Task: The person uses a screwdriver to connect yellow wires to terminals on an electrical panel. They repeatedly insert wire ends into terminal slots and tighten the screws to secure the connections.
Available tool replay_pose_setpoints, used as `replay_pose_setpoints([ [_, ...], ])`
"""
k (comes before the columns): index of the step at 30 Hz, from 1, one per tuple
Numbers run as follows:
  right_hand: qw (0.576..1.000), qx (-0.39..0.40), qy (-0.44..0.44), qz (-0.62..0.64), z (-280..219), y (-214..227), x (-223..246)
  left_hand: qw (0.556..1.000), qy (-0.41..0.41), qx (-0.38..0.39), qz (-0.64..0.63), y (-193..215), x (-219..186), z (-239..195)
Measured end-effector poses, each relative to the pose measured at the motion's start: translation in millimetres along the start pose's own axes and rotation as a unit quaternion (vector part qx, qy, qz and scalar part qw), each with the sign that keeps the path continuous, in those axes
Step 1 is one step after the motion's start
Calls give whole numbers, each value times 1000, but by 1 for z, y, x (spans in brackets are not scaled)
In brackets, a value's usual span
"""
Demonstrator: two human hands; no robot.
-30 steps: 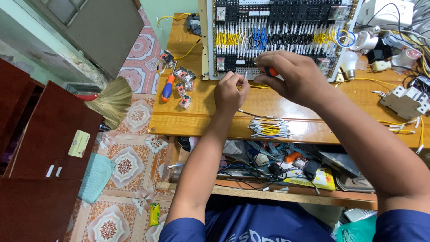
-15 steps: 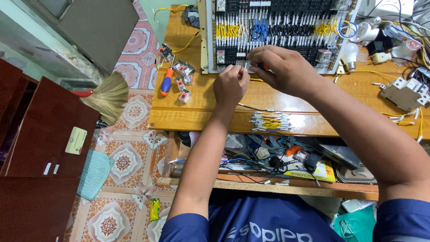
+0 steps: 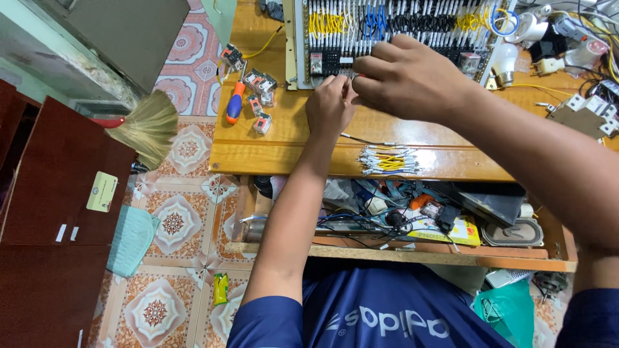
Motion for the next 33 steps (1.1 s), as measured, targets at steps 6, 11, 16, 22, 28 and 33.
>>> replay_pose_setpoints([
  [6,996,69,55,-5,13,6,1,999,34,18,6,5,-8,3],
  [11,994,90,54,-4,11,-5,-8,1000,1,-1,7,1,-5,3],
  [16,996,79,48,-13,15,-2,-10,1000,19,-3,-8,2,-4,3],
  [22,995,78,42,-40,12,-1,-14,999,37,-4,3,-2,-1,3],
  [28,995,88,32,-27,7,0,-16,998,-35,-54,6,-6,2,3],
  [33,991,113,34,-65,3,-4,-19,999,-20,-43,-11,-6,2,3],
])
Point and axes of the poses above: each hand's wrist, its own z-axis towards the middle knuckle, its own y-axis out of the back of the hand, x = y × z, the point moved 2 cm from there along z, towards the middle knuckle
